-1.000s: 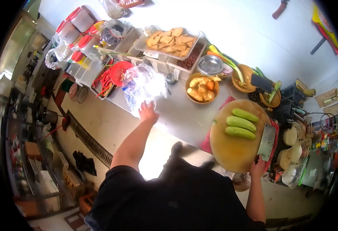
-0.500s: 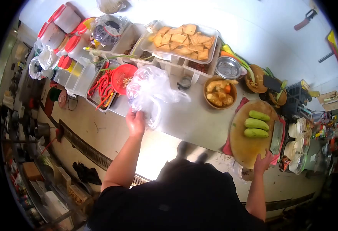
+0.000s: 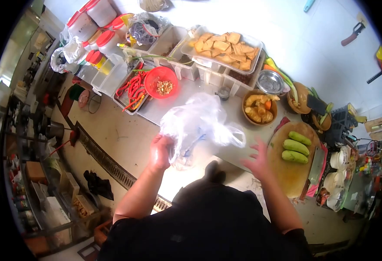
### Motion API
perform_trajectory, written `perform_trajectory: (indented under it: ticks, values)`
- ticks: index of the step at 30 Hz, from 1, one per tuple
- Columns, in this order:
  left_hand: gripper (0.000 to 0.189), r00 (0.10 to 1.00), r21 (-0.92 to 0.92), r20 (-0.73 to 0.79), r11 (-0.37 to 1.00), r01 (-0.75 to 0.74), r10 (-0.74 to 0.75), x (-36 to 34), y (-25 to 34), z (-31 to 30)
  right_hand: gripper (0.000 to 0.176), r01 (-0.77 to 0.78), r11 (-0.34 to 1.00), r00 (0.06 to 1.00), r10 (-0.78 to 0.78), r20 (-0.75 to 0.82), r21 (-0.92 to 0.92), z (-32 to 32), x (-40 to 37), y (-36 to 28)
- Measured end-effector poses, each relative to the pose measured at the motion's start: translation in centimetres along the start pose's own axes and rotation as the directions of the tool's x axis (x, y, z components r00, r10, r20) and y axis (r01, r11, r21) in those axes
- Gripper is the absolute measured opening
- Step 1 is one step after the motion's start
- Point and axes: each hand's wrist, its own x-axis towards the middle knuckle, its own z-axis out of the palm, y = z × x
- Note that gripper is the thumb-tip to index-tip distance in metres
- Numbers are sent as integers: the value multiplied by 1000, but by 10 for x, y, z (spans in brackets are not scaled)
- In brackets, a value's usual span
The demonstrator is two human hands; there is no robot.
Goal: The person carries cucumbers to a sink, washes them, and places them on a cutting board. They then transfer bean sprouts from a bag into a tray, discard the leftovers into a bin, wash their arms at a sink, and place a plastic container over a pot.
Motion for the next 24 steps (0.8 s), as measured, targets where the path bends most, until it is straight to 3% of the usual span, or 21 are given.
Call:
perform_trajectory:
  ticks: [1, 2, 4, 5, 7, 8, 9, 10, 11, 13, 14, 15, 16, 17, 18, 19, 20, 21, 22, 23, 24]
  values:
    - [34, 1000, 5, 0, 1000, 26, -26, -3, -5, 5, 89, 106, 994, 991, -109, 73, 35, 6, 5, -16]
    - [33, 999, 10, -1, 999, 52, -52, -6, -8, 7, 89, 104, 994, 991, -107, 78, 38, 14, 11, -28]
    - [32, 998, 87, 6, 994, 61, -62, -10, -12, 7, 71, 429, 875, 901, -433, 33, -224, 25, 20, -42]
    - [30, 998, 101, 34, 994, 51, -54, -8, -15, 3, 71, 424, 878, 903, -428, 36, -223, 28, 26, -36]
    - [23, 999, 132, 21, 990, -43, 41, 1, -23, -12, 36, 328, 944, 940, -329, -88, -35, 36, 38, -20]
    - [23, 999, 131, 22, 991, -41, 39, 10, -21, -21, 36, 326, 945, 941, -328, -88, -37, 32, 41, -25]
    - [23, 993, 239, -90, 970, -53, 76, 22, -14, -31, 22, 33, 985, 994, -15, -104, 172, 25, 42, -35]
    - [23, 973, 344, -192, 937, -54, 126, 34, -8, -39, 14, -252, 895, 954, 293, -57, 369, 20, 46, -41]
    - [23, 975, 341, -184, 938, -56, 126, 45, -3, -44, 14, -248, 897, 955, 291, -66, 367, 17, 52, -39]
    - [32, 855, 562, -388, 823, -78, 346, 67, 3, -52, 11, -132, 694, 981, 195, -9, 708, 14, 64, -34]
    - [32, 862, 561, -376, 824, -80, 339, 75, 5, -55, 11, -124, 696, 980, 199, -24, 707, 15, 70, -39]
    - [40, 737, 871, -180, 454, -187, 651, 82, 6, -57, 9, -185, 600, 977, 196, 81, 778, 15, 76, -46]
    - [47, 565, 980, 136, -29, -195, 814, 90, 8, -59, 8, -248, 496, 967, 177, 182, 833, 18, 84, -53]
    - [45, 471, 915, 266, -66, -398, 841, 94, 12, -56, 8, -234, 499, 970, 179, 164, 835, 23, 95, -56]
    - [45, 474, 908, 274, -63, -415, 837, 96, 16, -50, 12, -286, 431, 949, 248, 193, 856, 29, 106, -58]
    - [39, 560, 829, 506, -190, -527, 656, 98, 19, -44, 17, -333, 358, 923, 314, 223, 872, 35, 117, -59]
    - [33, 585, 711, 695, -275, -648, 418, 105, 20, -40, 17, -320, 363, 924, 324, 204, 875, 39, 131, -59]
    - [33, 579, 703, 700, -263, -660, 418, 117, 19, -38, 22, -350, 337, 891, 408, 199, 874, 40, 149, -57]
    - [27, 655, 744, 666, -376, -552, 356, 131, 16, -39, 27, -380, 308, 851, 487, 199, 872, 43, 170, -54]
    - [20, 730, 755, 614, -490, -435, 298, 144, 14, -43, 35, -326, 370, 850, 518, 99, 870, 47, 192, -49]
    - [20, 731, 755, 616, -483, -443, 294, 158, 13, -54, 35, -325, 373, 846, 526, 91, 869, 48, 210, -53]
